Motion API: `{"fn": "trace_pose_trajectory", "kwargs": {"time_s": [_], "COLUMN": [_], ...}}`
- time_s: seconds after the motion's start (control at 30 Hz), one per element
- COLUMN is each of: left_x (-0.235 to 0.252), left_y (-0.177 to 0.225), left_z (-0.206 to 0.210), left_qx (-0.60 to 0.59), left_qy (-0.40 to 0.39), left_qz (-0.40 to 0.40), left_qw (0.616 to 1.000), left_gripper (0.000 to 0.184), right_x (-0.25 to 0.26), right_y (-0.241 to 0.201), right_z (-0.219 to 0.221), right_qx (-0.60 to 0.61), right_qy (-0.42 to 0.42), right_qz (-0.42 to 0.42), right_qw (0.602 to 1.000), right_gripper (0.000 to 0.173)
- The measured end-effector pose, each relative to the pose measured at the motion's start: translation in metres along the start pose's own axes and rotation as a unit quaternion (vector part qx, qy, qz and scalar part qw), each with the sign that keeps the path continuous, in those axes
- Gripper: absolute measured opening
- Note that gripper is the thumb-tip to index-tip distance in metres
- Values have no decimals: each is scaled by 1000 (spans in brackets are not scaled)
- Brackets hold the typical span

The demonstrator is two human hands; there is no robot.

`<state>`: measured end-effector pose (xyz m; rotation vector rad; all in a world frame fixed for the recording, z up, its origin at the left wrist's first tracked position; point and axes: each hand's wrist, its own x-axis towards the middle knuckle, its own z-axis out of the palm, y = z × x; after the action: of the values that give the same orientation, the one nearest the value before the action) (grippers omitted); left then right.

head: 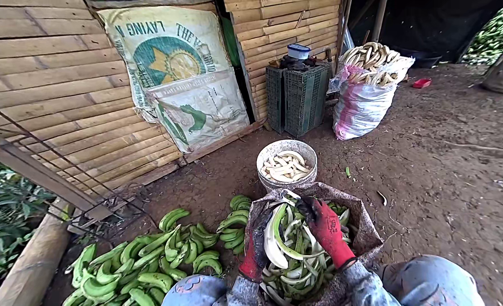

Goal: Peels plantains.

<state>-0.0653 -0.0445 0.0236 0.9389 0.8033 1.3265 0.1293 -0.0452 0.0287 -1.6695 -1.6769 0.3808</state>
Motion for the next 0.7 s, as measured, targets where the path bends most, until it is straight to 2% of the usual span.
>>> {"fn": "trace_pose_trajectory", "kwargs": {"time_s": [0.03, 0.1, 0.17, 0.2, 0.3, 0.37, 0.43, 0.5, 0.57, 0.6, 0.63, 0.7], "left_x": [-1, 12, 45, 66, 122, 154, 172, 168, 147, 130, 110, 62], "left_y": [6, 28, 48, 58, 94, 118, 141, 165, 188, 198, 206, 205], "left_z": [3, 20, 31, 37, 65, 79, 72, 38, -15, -49, -88, -180], "left_qx": [66, 204, 327, 399, 563, 631, 668, 662, 654, 659, 668, 670], "left_qy": [11, 52, 62, 69, 8, -44, -59, -46, -22, -6, 20, 108], "left_qz": [35, 127, 202, 214, 198, 161, 154, 203, 281, 294, 286, 213], "left_qw": [997, 969, 921, 889, 802, 758, 726, 720, 702, 692, 687, 703], "left_gripper": [36, 37, 41, 44, 54, 62, 70, 72, 67, 64, 62, 58], "right_x": [4, 9, 7, 5, -2, -4, -4, -5, -8, -10, -14, -21], "right_y": [3, 3, -2, -4, -4, -4, -2, 1, 5, 7, 10, 15], "right_z": [-7, -19, -21, -17, -2, 3, 6, 7, 5, 4, 3, 6], "right_qx": [3, -8, -22, -20, -6, -13, -20, -32, -44, -44, -42, -47], "right_qy": [2, -32, -84, -99, -132, -144, -146, -156, -182, -206, -239, -340], "right_qz": [46, 87, 76, 61, 31, 25, 20, 18, 13, 8, 0, -1], "right_qw": [999, 996, 993, 993, 991, 989, 989, 987, 982, 977, 970, 939], "right_gripper": [41, 41, 40, 40, 37, 37, 37, 36, 34, 32, 29, 25]}}
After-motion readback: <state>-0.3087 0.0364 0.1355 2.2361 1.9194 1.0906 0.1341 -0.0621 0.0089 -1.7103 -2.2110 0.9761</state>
